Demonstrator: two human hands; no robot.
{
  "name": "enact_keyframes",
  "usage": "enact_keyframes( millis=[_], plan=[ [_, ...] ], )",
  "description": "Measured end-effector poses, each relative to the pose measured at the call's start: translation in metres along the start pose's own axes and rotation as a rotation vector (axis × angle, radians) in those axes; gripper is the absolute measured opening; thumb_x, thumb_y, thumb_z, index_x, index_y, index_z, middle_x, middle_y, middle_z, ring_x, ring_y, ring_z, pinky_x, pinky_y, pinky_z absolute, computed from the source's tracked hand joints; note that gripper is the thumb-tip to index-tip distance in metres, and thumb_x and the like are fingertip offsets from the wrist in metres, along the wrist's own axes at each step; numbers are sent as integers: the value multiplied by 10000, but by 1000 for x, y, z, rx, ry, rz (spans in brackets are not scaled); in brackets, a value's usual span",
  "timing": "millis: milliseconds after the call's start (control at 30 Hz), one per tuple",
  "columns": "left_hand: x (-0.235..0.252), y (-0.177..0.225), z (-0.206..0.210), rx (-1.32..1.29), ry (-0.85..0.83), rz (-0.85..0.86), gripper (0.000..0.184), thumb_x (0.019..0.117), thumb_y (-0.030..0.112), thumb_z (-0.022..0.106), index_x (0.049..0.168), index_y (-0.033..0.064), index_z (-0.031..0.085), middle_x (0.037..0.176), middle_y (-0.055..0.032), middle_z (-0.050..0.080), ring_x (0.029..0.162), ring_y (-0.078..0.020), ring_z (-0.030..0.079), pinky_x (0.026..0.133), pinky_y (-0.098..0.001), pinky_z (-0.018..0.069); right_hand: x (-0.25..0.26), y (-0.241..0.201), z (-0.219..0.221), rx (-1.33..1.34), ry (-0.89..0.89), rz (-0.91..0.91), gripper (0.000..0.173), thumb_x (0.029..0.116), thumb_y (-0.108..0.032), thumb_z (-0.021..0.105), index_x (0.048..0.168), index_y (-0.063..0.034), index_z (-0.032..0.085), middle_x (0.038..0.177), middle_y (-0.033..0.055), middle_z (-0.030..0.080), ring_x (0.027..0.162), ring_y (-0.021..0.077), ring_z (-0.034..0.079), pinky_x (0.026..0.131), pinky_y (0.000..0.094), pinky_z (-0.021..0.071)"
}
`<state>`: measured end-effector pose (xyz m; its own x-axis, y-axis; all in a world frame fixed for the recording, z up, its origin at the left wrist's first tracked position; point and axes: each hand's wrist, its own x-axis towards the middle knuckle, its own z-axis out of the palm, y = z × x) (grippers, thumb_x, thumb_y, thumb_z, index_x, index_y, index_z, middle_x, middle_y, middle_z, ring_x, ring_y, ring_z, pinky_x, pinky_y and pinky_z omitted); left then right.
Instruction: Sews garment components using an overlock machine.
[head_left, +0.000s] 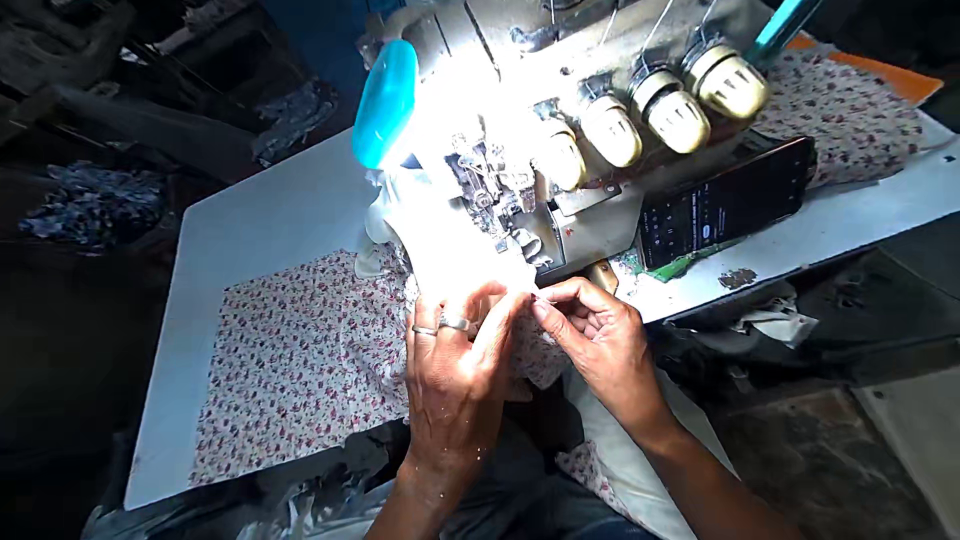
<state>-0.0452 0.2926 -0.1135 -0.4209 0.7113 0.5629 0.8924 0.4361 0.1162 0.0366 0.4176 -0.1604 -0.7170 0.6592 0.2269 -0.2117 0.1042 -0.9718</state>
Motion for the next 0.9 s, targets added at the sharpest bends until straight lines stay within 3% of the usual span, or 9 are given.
enact_keyframes(
  millis=[67,167,233,300,433,633,833,900],
  plan=[
    [-3,-5,6,-74,38,24,202,982,108,660,1158,101,761,1316,-161,635,1197,-262,583,997,-337,452,1,-1,-1,34,1,17,94,915,-68,730,997,-71,685,912,-6,711,768,31,681,698,170,582],
    [-2,-11,13,-72,56,36,300,988,126,664,1279,64,699,1376,-169,632,1217,-260,623,1000,-322,485,3,-3,-2,85,21,27,164,880,-37,760,996,-81,653,922,-1,713,788,57,698,707,195,600],
    [-1,-14,15,-81,63,28,313,976,118,675,1282,59,710,1382,-160,635,1249,-247,622,1027,-313,487,2,-6,-3,80,16,44,219,891,-41,749,1067,-94,631,896,-8,711,780,50,701,704,191,598],
    [-1,-15,15,-101,115,49,238,976,105,680,1197,68,760,1311,-143,687,1181,-229,661,978,-302,506,0,-7,-4,72,8,23,268,914,-36,724,1155,-84,617,911,1,721,789,58,711,715,199,606],
    [-3,-15,11,-110,178,114,151,972,125,693,1070,100,805,1178,-87,755,1063,-195,703,882,-303,519,-3,-8,-3,75,18,14,271,924,-26,713,1175,-75,623,921,16,737,795,82,725,722,216,618],
    [-3,-14,7,-78,174,109,104,937,155,726,979,138,820,924,-74,724,880,-207,628,771,-337,447,-3,-9,-1,93,7,8,304,922,-4,706,1204,-67,609,909,13,747,782,86,729,725,216,619],
    [-7,-16,7,-82,133,176,95,933,181,728,932,159,820,878,-53,719,854,-205,623,762,-346,447,2,-12,-3,139,-50,20,312,922,13,690,1212,-58,598,893,19,741,778,83,721,734,220,610],
    [-10,-15,16,-110,174,155,196,905,331,748,972,151,781,1022,-80,694,985,-226,601,867,-355,445,6,-14,-4,114,-63,10,307,911,9,699,1191,-76,606,887,4,731,774,62,702,720,200,591]
  ],
)
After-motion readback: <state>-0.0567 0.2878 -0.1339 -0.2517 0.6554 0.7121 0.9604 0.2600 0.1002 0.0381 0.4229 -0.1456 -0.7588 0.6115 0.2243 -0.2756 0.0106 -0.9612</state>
